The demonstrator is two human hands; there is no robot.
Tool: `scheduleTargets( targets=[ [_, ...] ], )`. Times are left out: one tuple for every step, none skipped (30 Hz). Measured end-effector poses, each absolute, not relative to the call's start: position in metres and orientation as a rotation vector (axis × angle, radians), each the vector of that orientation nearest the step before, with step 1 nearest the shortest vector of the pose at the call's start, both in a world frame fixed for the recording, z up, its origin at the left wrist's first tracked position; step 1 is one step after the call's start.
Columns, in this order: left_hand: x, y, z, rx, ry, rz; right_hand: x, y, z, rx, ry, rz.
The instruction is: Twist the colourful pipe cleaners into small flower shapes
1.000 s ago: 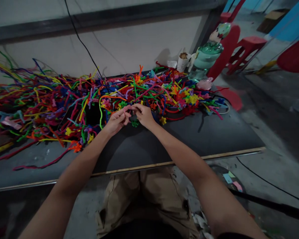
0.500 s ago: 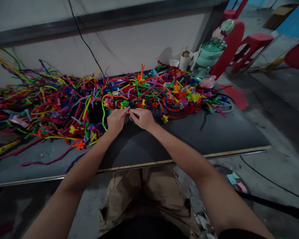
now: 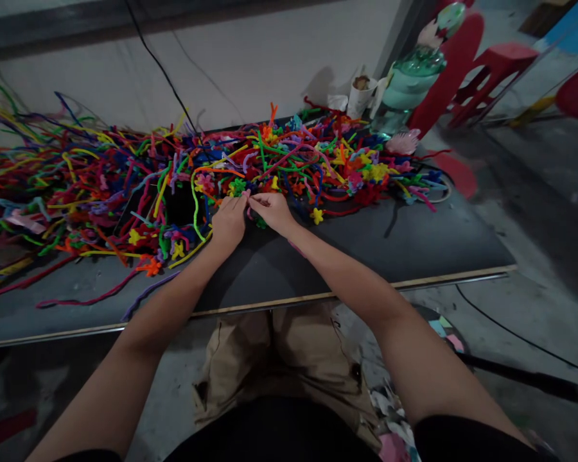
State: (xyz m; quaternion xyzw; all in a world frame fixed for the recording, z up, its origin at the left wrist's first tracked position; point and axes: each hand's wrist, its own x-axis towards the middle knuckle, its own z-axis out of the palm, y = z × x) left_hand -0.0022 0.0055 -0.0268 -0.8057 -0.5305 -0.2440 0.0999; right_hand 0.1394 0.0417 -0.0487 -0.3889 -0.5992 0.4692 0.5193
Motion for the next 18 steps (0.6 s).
scheduleTargets(
  targets=[
    [-0.002,0.006,-0.029,-2.380,-1.590,-0.736,0.139,0.041,-0.049,-0.948,-1.455,1.105],
    [-0.002,0.007,-0.031,-2.391,-1.604,-0.758,0.139,0.041,-0.048,-0.966,-1.472,1.085],
    [-0.001,0.009,-0.034,-2.414,-1.608,-0.788,0.139,0.040,-0.047,-0.984,-1.482,1.066],
    [-0.001,0.010,-0.036,-2.443,-1.602,-0.834,0.139,0.039,-0.046,-1.002,-1.482,1.049],
    [-0.001,0.012,-0.038,-2.468,-1.588,-0.903,0.140,0.038,-0.045,-1.019,-1.476,1.031],
    [-0.001,0.014,-0.040,-2.484,-1.567,-0.996,0.141,0.037,-0.043,-1.032,-1.465,1.013],
    [-0.002,0.015,-0.041,-2.486,-1.545,-1.108,0.142,0.037,-0.041,-1.040,-1.451,0.993],
    [-0.002,0.016,-0.041,-2.473,-1.523,-1.226,0.144,0.037,-0.039,-1.044,-1.435,0.971],
    [-0.003,0.016,-0.041,-2.444,-1.507,-1.341,0.147,0.038,-0.036,-1.044,-1.416,0.951],
    [-0.004,0.017,-0.040,-2.403,-1.500,-1.438,0.150,0.039,-0.034,-1.041,-1.392,0.947],
    [-0.007,0.017,-0.038,-2.356,-1.498,-1.507,0.153,0.040,-0.031,-1.037,-1.364,0.972],
    [-0.010,0.018,-0.037,-2.318,-1.488,-1.538,0.156,0.041,-0.028,-1.029,-1.334,1.033],
    [-0.014,0.019,-0.034,-2.295,-1.461,-1.534,0.159,0.042,-0.026,-1.013,-1.310,1.127],
    [-0.019,0.021,-0.032,-2.295,-1.408,-1.496,0.162,0.042,-0.023,-0.985,-1.297,1.245],
    [-0.024,0.024,-0.030,-2.320,-1.333,-1.432,0.164,0.042,-0.021,-0.947,-1.296,1.370],
    [-0.028,0.026,-0.029,-2.351,-1.254,-1.366,0.166,0.042,-0.019,-0.902,-1.309,1.485],
    [-0.032,0.028,-0.028,-2.385,-1.181,-1.306,0.167,0.041,-0.017,-0.853,-1.334,1.583],
    [-0.035,0.029,-0.027,-2.419,-1.119,-1.257,0.168,0.040,-0.016,-0.806,-1.368,1.662]
  ],
)
